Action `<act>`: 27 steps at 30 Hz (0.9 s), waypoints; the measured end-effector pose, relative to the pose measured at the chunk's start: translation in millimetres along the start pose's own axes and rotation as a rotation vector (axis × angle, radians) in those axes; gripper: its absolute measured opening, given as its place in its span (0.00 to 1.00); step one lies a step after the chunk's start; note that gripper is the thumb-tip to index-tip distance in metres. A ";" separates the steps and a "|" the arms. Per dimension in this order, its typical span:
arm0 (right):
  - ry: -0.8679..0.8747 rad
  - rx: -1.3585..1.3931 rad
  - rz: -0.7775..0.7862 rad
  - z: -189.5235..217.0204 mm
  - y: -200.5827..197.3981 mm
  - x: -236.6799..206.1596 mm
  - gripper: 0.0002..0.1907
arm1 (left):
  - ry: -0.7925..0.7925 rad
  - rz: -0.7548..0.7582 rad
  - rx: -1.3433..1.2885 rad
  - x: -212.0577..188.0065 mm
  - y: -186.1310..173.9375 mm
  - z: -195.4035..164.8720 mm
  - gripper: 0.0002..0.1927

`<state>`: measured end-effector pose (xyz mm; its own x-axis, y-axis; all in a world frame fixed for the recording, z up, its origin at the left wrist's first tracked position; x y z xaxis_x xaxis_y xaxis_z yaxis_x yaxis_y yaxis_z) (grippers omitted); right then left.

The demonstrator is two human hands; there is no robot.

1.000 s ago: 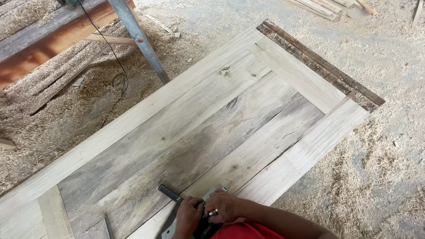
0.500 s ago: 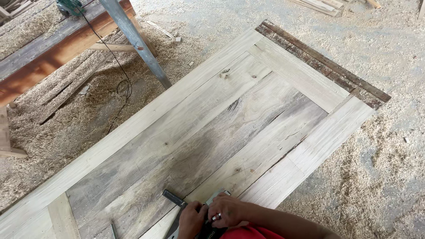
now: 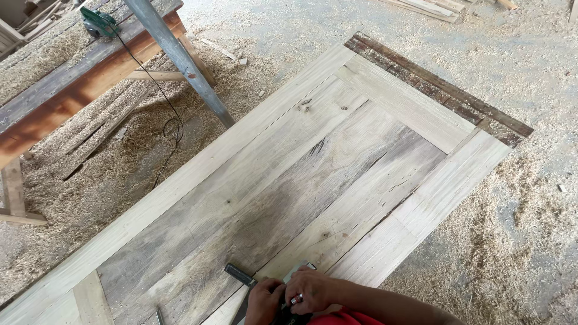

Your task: The person adjusts the blade of an electric hand planer on a wooden workbench, using a try square to align the blade and tightening it by hand, then carries the planer to a large wooden panel on the floor and planes its surface.

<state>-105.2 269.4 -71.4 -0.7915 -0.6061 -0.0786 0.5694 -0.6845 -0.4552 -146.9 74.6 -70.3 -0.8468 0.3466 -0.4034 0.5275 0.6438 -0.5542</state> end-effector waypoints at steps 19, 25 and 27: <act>0.017 -0.048 -0.006 -1.9 -0.4 -2.2 0.09 | -0.090 -0.001 0.142 -1.7 -4.1 -0.8 0.18; -0.010 -0.002 -0.015 -3.7 0.9 -2.9 0.10 | 0.133 -0.011 -0.051 -2.5 -0.6 -3.2 0.15; -0.001 0.018 -0.013 -5.1 0.2 -2.7 0.10 | -0.064 -0.002 0.082 -1.8 -0.7 1.0 0.16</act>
<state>-104.1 273.0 -75.7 -0.7987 -0.5975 -0.0720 0.5630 -0.6996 -0.4399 -145.7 72.9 -69.9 -0.8434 0.2988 -0.4466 0.5315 0.5859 -0.6117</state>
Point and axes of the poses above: each hand's wrist, its own x-axis towards the middle knuckle, its own y-axis out of the palm, z = x × y, the point moved 2 cm from there along x, towards the middle knuckle, and after that the axes turned 9 degrees about y, right-handed, at the moved point
